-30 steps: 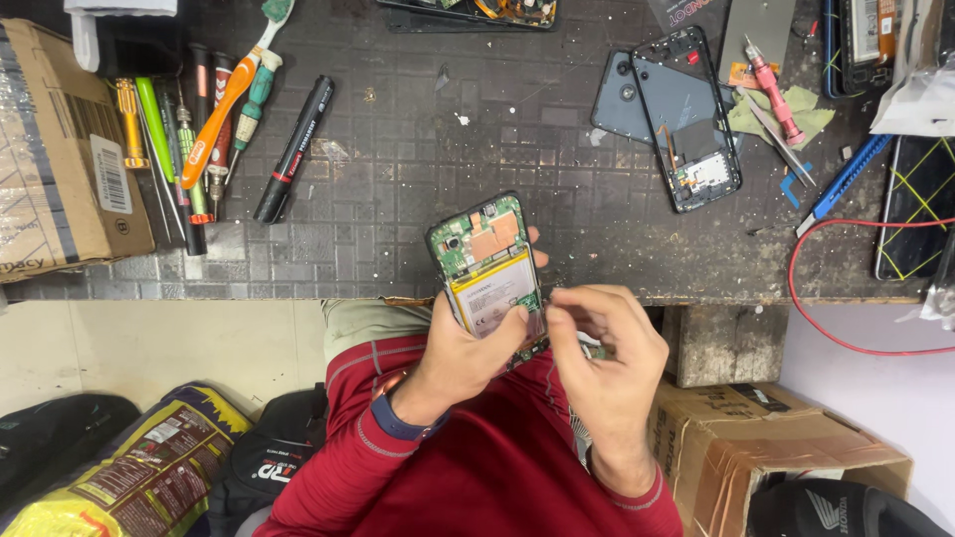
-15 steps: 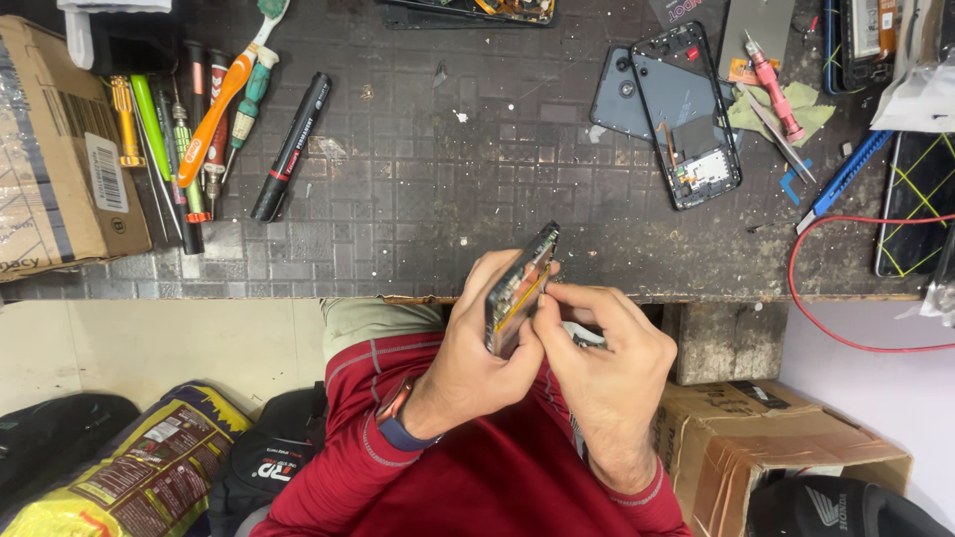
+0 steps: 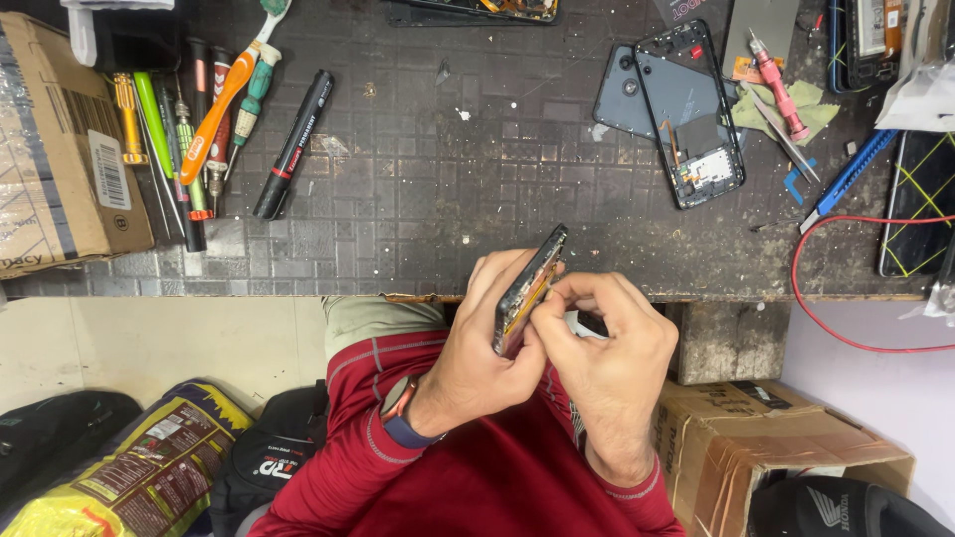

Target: The person disassembles a smartphone by prying open the casing and removing the back cover. They then detach the battery connector, apply adhesive to the battery area, and remove the old battery using a plastic tool.

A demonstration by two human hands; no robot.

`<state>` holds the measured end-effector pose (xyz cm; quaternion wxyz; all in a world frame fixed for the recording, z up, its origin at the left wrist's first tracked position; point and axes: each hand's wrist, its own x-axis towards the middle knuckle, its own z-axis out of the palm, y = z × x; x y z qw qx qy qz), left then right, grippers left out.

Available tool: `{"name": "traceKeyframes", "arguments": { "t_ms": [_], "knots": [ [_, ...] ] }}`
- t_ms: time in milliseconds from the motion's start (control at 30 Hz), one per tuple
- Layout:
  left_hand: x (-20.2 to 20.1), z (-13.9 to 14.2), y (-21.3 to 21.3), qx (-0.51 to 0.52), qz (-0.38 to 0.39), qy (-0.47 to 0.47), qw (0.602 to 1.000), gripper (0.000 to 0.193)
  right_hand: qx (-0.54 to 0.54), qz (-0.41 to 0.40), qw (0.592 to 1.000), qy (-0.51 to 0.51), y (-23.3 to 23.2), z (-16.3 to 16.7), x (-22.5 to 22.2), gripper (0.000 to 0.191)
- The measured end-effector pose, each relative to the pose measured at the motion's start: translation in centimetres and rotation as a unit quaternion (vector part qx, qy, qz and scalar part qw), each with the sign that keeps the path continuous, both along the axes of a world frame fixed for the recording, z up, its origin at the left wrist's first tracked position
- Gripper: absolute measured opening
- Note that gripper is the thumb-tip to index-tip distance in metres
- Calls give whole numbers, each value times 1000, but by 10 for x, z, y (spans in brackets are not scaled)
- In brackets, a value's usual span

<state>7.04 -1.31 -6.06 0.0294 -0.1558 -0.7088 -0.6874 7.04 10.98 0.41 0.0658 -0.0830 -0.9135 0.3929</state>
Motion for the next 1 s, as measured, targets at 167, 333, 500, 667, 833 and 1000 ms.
{"name": "traceKeyframes", "arguments": {
  "t_ms": [167,333,500,667,833,1000],
  "knots": [
    [4,-10,2,24,10,9,1000,54,-40,-17,999,-1,3,-8,-1,11],
    [14,-23,9,181,-57,-114,975,54,-157,-23,986,-57,19,-26,-1,7],
    [17,-32,8,301,-86,-226,922,68,-270,30,957,-105,34,-38,-2,7],
    [14,-34,6,288,-77,-164,940,69,-174,31,983,-46,27,-28,8,28],
    [15,-37,5,312,-69,-187,929,72,-76,20,997,-9,9,-21,20,28],
    [16,-39,8,291,-67,-148,943,77,-62,-12,997,-37,7,-19,22,16]
  ]
}}
